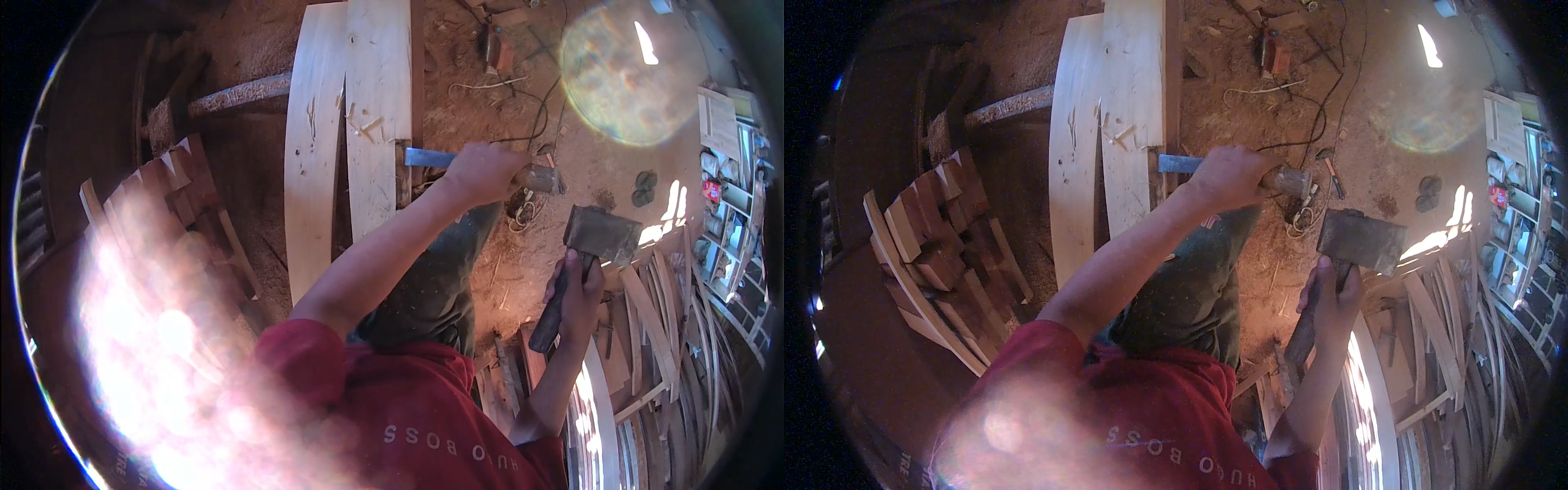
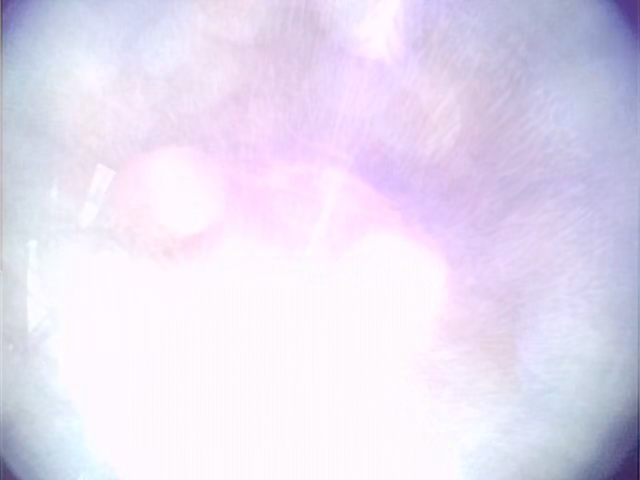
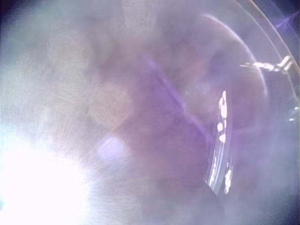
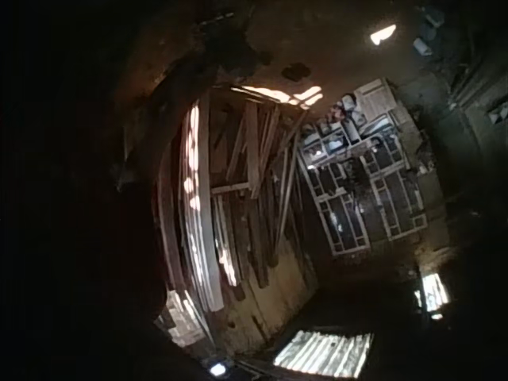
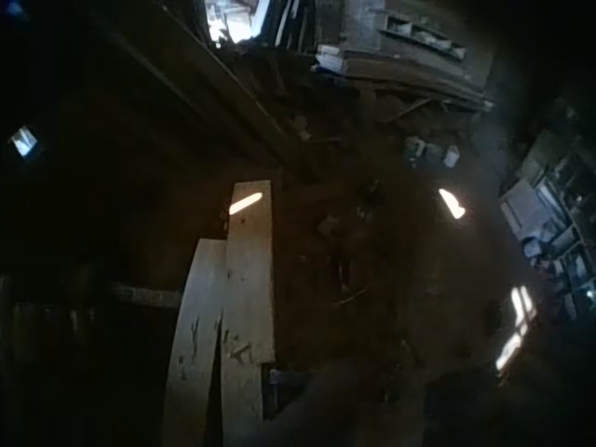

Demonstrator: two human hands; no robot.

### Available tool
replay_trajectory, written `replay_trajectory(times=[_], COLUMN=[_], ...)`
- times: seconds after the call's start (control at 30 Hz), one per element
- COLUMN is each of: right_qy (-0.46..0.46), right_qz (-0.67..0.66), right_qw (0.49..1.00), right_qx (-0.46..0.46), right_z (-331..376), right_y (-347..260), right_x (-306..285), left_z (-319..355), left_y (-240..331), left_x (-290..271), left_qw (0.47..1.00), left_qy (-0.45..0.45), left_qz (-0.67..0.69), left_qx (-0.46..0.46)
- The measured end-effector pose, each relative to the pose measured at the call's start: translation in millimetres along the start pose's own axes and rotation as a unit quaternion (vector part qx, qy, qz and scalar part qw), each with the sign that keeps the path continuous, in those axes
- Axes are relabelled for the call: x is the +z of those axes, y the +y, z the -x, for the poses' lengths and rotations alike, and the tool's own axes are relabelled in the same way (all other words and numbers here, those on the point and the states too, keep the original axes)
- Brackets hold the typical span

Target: The person carves a notch into a wooden beam using a chisel and a hammer, then measures the piece with a metal ruler.

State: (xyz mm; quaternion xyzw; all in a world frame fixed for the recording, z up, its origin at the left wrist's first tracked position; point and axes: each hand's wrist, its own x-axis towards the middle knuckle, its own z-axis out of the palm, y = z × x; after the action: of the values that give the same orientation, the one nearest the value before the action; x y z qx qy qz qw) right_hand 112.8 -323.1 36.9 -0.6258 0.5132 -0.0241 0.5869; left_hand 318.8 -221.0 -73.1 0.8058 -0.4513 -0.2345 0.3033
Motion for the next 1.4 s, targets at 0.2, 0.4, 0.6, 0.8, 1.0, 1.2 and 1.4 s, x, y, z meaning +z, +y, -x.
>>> replay_trajectory(times=[0.2,0.4,0.6,0.8,1.0,1.2,1.4], right_qy=[0.002,-0.051,-0.055,-0.076,-0.045,-0.025,-0.020], right_qz=[-0.008,0.151,0.156,0.103,-0.004,-0.066,-0.055], right_qw=[0.999,0.986,0.985,0.992,0.998,0.994,0.994], right_qx=[-0.031,-0.052,-0.052,-0.019,0.033,0.087,0.091], right_z=[6,-18,-44,-45,-13,19,40], right_y=[-8,-25,-10,16,47,84,105], right_x=[9,28,21,5,13,-5,2], left_z=[-2,0,-9,-40,-10,53,88], left_y=[-10,-18,-16,-39,-11,-83,-107], left_x=[-11,3,8,35,-32,-76,-79], left_qw=[1.000,0.998,0.999,0.990,0.981,0.957,0.957], left_qy=[0.024,0.050,0.013,-0.099,-0.100,0.055,0.053], left_qz=[-0.012,-0.020,-0.041,-0.081,-0.099,-0.135,-0.128], left_qx=[-0.014,0.014,-0.023,-0.065,-0.136,-0.250,-0.257])
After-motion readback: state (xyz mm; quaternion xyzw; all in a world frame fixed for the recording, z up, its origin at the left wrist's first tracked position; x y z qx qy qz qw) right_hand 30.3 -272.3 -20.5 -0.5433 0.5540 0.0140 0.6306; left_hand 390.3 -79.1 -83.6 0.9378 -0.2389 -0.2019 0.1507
